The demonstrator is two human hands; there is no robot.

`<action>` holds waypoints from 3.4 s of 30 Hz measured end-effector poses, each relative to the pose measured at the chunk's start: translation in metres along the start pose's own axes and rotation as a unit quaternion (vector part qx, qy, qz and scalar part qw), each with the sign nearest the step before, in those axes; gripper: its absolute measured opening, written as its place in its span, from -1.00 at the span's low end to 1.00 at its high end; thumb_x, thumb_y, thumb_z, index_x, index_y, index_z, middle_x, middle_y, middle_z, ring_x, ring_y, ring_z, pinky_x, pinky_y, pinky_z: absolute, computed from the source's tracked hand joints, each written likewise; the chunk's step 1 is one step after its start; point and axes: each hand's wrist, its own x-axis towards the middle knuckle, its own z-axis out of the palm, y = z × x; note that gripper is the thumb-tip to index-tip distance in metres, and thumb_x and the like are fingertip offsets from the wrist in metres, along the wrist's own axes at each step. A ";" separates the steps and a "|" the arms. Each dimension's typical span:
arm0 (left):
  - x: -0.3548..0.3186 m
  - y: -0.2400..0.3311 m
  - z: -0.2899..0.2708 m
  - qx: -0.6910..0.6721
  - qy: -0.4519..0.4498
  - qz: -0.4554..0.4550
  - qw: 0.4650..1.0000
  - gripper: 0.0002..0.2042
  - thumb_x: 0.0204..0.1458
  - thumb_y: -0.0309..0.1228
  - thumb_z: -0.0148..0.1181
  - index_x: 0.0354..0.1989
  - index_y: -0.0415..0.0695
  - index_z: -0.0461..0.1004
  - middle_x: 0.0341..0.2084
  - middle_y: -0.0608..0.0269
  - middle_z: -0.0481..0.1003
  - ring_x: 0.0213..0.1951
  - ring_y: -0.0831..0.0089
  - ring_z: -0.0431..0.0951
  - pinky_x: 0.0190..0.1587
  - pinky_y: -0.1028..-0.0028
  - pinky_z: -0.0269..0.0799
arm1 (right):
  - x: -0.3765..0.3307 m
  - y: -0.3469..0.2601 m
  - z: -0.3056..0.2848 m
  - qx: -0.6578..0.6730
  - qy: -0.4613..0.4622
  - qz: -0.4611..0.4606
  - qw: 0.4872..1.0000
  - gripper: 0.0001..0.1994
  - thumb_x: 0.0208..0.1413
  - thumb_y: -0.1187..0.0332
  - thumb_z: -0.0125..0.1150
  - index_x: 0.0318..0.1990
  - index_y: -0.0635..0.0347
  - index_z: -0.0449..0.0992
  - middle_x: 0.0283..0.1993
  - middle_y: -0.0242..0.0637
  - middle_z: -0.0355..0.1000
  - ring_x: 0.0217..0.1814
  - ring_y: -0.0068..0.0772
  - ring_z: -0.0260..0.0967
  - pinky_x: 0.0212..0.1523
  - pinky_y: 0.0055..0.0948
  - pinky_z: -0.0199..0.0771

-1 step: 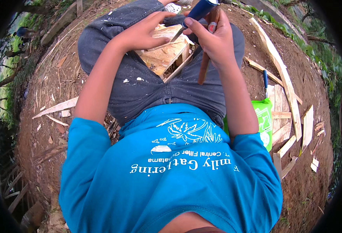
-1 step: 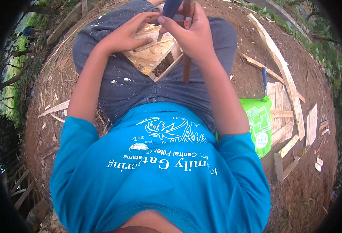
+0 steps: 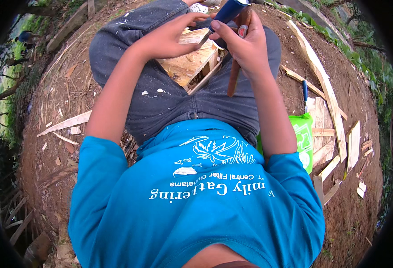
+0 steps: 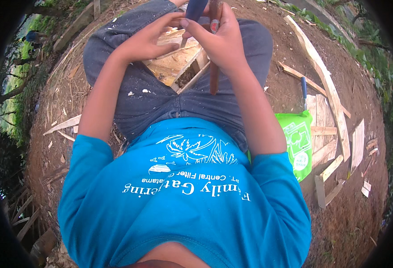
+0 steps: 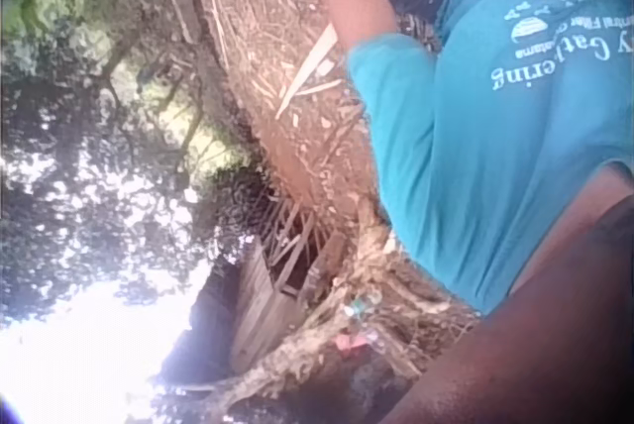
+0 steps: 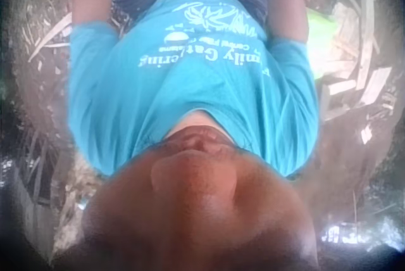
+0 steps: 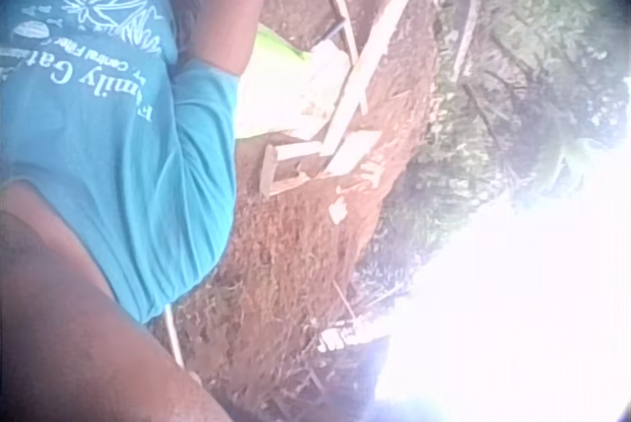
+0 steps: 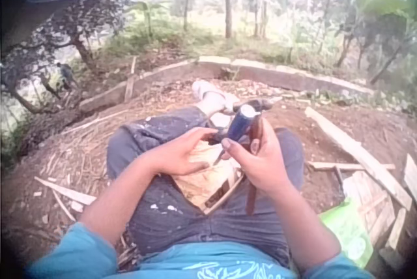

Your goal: The person carves a wooden piece using a hammer and a chisel while sitting on the ground outdoors.

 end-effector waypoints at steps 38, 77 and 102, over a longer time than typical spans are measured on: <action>0.013 -0.019 0.022 -0.103 0.028 -0.057 0.993 -0.84 0.30 -0.56 0.11 -0.01 -0.28 0.51 -0.20 0.18 0.63 -0.08 0.49 0.62 0.09 0.40 0.50 | 0.018 -0.070 -0.001 -0.197 -0.049 0.002 0.979 -0.72 0.42 0.36 0.07 0.15 0.32 0.33 -0.09 -0.29 0.42 -0.38 -0.59 0.51 -0.36 -0.61 0.56; 0.085 -0.031 0.024 -0.284 0.064 -0.011 0.957 -0.52 0.34 -0.41 0.14 0.36 -0.06 0.12 -0.37 0.39 0.41 -0.43 0.62 0.42 -0.37 0.54 0.38 | -0.033 -0.089 -0.039 -0.138 0.102 0.105 0.980 -0.67 0.50 0.22 -0.09 0.13 0.31 0.40 -0.43 -0.54 0.15 -0.65 -0.86 0.02 -0.67 -0.76 0.06; 0.081 -0.041 0.026 -0.306 0.065 0.049 0.948 -0.75 0.35 -0.45 0.14 0.09 -0.06 0.23 -0.35 0.37 0.37 -0.43 0.64 0.35 -0.40 0.55 0.28 | -0.036 -0.095 -0.030 -0.189 0.048 0.122 0.973 -0.67 0.48 0.18 -0.04 0.11 0.29 0.43 -0.50 -0.62 0.11 -0.64 -0.89 -0.01 -0.65 -0.76 0.01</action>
